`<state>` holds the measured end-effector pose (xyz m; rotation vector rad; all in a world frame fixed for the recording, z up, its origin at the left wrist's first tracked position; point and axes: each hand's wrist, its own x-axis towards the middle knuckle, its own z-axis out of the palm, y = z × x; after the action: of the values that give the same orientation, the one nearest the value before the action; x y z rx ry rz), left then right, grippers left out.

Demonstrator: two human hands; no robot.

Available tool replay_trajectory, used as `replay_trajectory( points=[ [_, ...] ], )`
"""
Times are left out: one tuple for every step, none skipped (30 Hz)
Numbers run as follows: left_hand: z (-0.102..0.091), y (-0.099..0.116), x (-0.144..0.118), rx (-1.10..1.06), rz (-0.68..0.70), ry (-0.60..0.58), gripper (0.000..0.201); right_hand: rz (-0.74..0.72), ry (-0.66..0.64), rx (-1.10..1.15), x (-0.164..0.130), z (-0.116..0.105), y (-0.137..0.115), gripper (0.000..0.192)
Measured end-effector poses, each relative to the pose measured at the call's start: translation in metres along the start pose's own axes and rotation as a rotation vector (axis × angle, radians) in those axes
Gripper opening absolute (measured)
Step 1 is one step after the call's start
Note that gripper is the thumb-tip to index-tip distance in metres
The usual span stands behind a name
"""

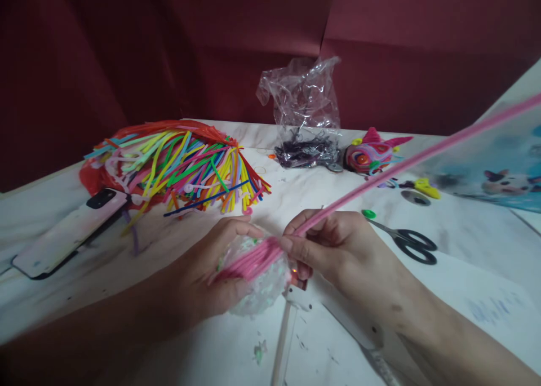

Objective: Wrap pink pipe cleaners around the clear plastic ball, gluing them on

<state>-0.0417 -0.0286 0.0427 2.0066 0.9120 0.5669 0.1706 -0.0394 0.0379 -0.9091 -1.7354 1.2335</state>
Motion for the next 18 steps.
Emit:
replay_trajectory(
  points=[
    [-0.0007,-0.0001,0.0004,-0.010,0.006,0.001,0.042,-0.002,0.000,-0.005,0.0008,0.0002,-0.0006,0.051],
    [-0.0014,-0.0003,0.0008,-0.021,0.013,-0.003,0.041,-0.003,0.001,-0.010,0.0016,0.0004,-0.0012,0.051],
    [-0.0022,-0.0004,0.0011,-0.032,0.019,-0.008,0.040,-0.004,0.000,-0.014,0.0023,0.0006,-0.0017,0.051],
    [-0.0029,-0.0006,0.0013,-0.042,0.024,-0.016,0.040,-0.004,0.001,-0.017,0.0028,0.0009,-0.0022,0.052],
    [-0.0033,-0.0008,0.0014,-0.051,0.029,-0.025,0.042,-0.004,0.000,-0.020,0.0030,0.0011,-0.0026,0.053],
    [-0.0035,-0.0011,0.0013,-0.059,0.035,-0.029,0.044,-0.003,0.001,-0.025,0.0031,0.0014,-0.0028,0.054],
    [-0.0035,-0.0015,0.0013,-0.066,0.040,-0.030,0.045,-0.003,0.002,-0.029,0.0029,0.0016,-0.0030,0.055],
    [-0.0032,-0.0018,0.0012,-0.070,0.041,-0.029,0.046,-0.001,0.004,-0.034,0.0025,0.0018,-0.0031,0.056],
    [-0.0029,-0.0021,0.0011,-0.068,0.039,-0.024,0.046,0.002,0.006,-0.040,0.0022,0.0019,-0.0032,0.057],
    [-0.0026,-0.0022,0.0011,-0.062,0.033,-0.018,0.047,0.005,0.009,-0.044,0.0020,0.0020,-0.0033,0.057],
    [-0.0024,-0.0022,0.0010,-0.055,0.027,-0.012,0.046,0.008,0.011,-0.049,0.0018,0.0021,-0.0036,0.058],
    [-0.0023,-0.0020,0.0011,-0.049,0.024,-0.007,0.046,0.013,0.014,-0.054,0.0019,0.0021,-0.0039,0.059],
    [-0.0023,-0.0017,0.0012,-0.046,0.025,-0.003,0.046,0.017,0.017,-0.058,0.0021,0.0023,-0.0043,0.060],
    [-0.0024,-0.0013,0.0013,-0.045,0.029,-0.003,0.046,0.021,0.021,-0.064,0.0024,0.0024,-0.0048,0.061],
    [-0.0025,-0.0009,0.0014,-0.044,0.033,-0.003,0.045,0.024,0.025,-0.068,0.0027,0.0027,-0.0052,0.062],
    [-0.0025,-0.0005,0.0016,-0.040,0.034,-0.003,0.045,0.027,0.028,-0.070,0.0030,0.0029,-0.0056,0.062],
    [-0.0025,-0.0003,0.0018,-0.031,0.033,-0.001,0.045,0.028,0.032,-0.071,0.0032,0.0031,-0.0059,0.063],
    [-0.0022,-0.0002,0.0020,-0.020,0.032,0.004,0.045,0.025,0.036,-0.071,0.0032,0.0032,-0.0060,0.063]
  ],
)
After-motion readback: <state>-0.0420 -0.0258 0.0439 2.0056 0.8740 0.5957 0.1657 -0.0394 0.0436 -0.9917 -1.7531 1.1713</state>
